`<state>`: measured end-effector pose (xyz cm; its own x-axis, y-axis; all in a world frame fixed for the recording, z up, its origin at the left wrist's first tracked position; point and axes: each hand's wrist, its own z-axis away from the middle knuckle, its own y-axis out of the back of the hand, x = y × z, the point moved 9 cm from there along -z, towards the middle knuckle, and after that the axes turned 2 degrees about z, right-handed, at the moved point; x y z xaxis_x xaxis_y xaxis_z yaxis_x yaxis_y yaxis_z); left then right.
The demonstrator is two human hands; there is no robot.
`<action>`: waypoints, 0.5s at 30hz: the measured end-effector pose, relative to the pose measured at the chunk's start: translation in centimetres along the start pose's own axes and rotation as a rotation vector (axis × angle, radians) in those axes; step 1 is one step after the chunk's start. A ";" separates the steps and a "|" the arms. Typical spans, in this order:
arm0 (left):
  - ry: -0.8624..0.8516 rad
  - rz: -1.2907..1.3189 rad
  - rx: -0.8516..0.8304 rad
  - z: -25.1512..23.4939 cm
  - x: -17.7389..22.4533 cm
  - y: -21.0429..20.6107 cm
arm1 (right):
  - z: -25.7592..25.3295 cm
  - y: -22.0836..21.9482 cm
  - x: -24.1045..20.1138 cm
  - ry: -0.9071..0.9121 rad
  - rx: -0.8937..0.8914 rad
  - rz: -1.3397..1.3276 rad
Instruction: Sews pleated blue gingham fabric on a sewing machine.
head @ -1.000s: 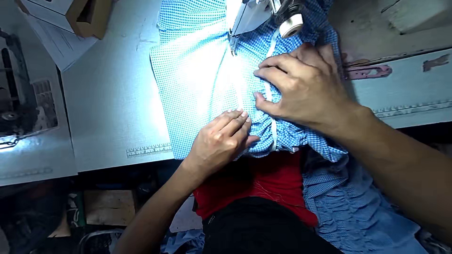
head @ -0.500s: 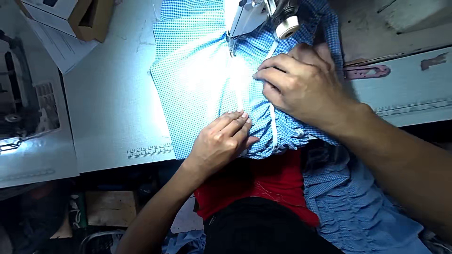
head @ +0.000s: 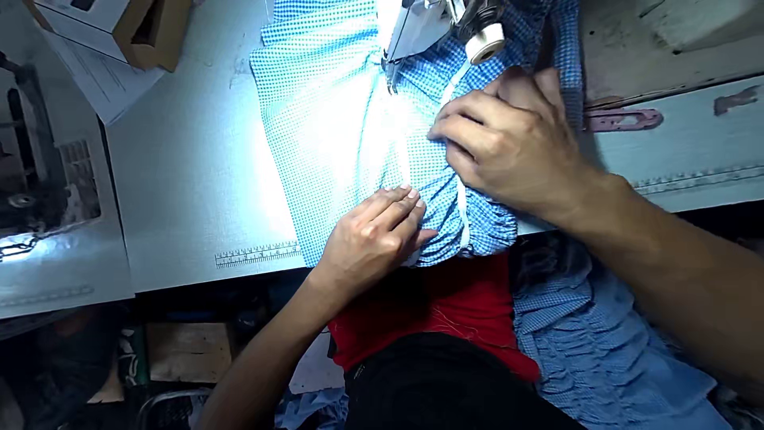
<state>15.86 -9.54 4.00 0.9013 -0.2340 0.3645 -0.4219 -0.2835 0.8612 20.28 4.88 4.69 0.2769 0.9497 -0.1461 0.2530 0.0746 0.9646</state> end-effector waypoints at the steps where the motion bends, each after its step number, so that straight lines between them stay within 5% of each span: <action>1: 0.001 -0.004 -0.001 0.0 0.0 0.0 | -0.1 0.0 -0.1 0.002 0.009 0.002; 15: 0.002 0.027 -0.007 0.1 -0.1 0.1 | -0.5 -0.2 0.3 -0.038 -0.024 0.028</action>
<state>15.71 -9.62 4.03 0.8899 -0.2395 0.3882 -0.4452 -0.2704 0.8536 19.88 5.32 4.56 0.3190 0.9393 -0.1265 0.2222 0.0557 0.9734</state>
